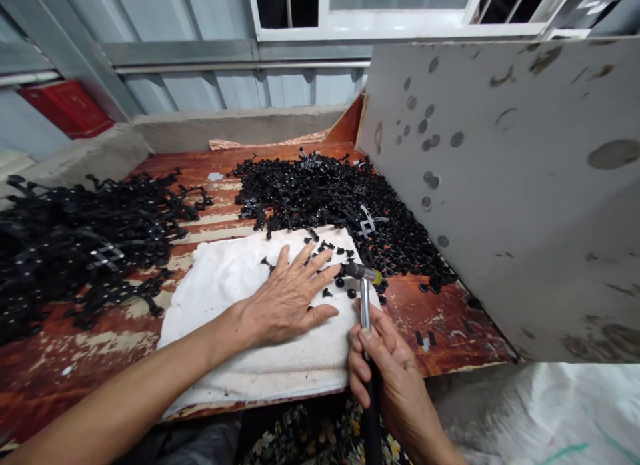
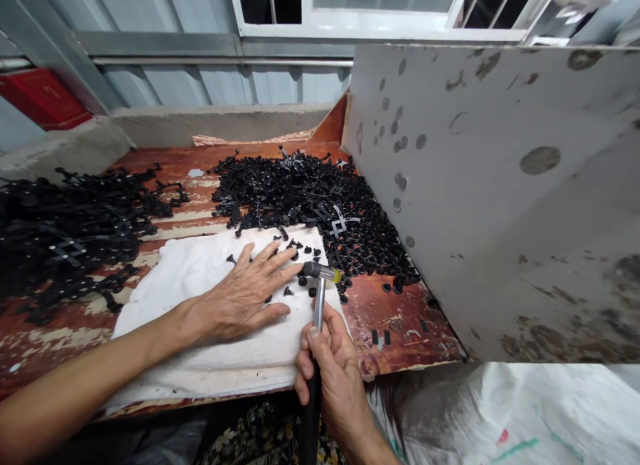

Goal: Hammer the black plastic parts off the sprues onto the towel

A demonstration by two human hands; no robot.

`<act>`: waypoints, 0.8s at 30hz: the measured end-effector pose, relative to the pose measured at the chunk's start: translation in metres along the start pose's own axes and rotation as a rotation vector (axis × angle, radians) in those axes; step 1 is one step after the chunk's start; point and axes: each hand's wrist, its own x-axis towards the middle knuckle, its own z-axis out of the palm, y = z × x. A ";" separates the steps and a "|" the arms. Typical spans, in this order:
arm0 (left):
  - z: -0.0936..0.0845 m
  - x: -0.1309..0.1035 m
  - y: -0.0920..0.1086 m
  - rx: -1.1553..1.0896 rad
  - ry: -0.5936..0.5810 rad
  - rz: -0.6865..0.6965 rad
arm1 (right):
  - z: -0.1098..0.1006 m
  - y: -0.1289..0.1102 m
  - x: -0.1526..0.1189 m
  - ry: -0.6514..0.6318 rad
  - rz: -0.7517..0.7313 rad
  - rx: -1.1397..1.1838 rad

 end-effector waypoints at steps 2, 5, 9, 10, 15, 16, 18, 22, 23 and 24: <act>-0.001 0.010 0.001 -0.020 -0.031 0.043 | 0.001 -0.001 -0.001 0.004 0.006 -0.005; -0.003 0.008 -0.010 -0.041 -0.057 -0.017 | 0.000 -0.002 0.000 -0.006 0.021 -0.011; -0.004 -0.018 -0.032 -0.047 -0.046 -0.132 | -0.002 -0.001 0.000 0.003 0.051 -0.002; -0.005 -0.024 -0.037 -0.036 -0.043 -0.164 | -0.002 -0.001 0.000 0.006 0.056 0.000; -0.002 -0.030 -0.045 0.046 0.030 -0.352 | 0.000 -0.003 -0.001 0.027 0.068 0.012; -0.001 -0.025 -0.043 0.047 0.056 -0.344 | 0.001 -0.003 -0.001 0.030 0.069 0.015; 0.001 -0.014 -0.038 0.030 0.073 -0.277 | 0.001 -0.003 -0.001 0.036 0.068 0.015; 0.004 -0.003 -0.039 0.005 0.030 -0.222 | 0.000 -0.003 0.000 0.043 0.079 -0.014; 0.005 -0.005 -0.042 0.006 0.037 -0.244 | 0.000 -0.003 0.000 0.045 0.092 -0.021; 0.006 -0.008 -0.046 0.008 0.055 -0.267 | 0.000 -0.003 0.000 0.050 0.107 -0.023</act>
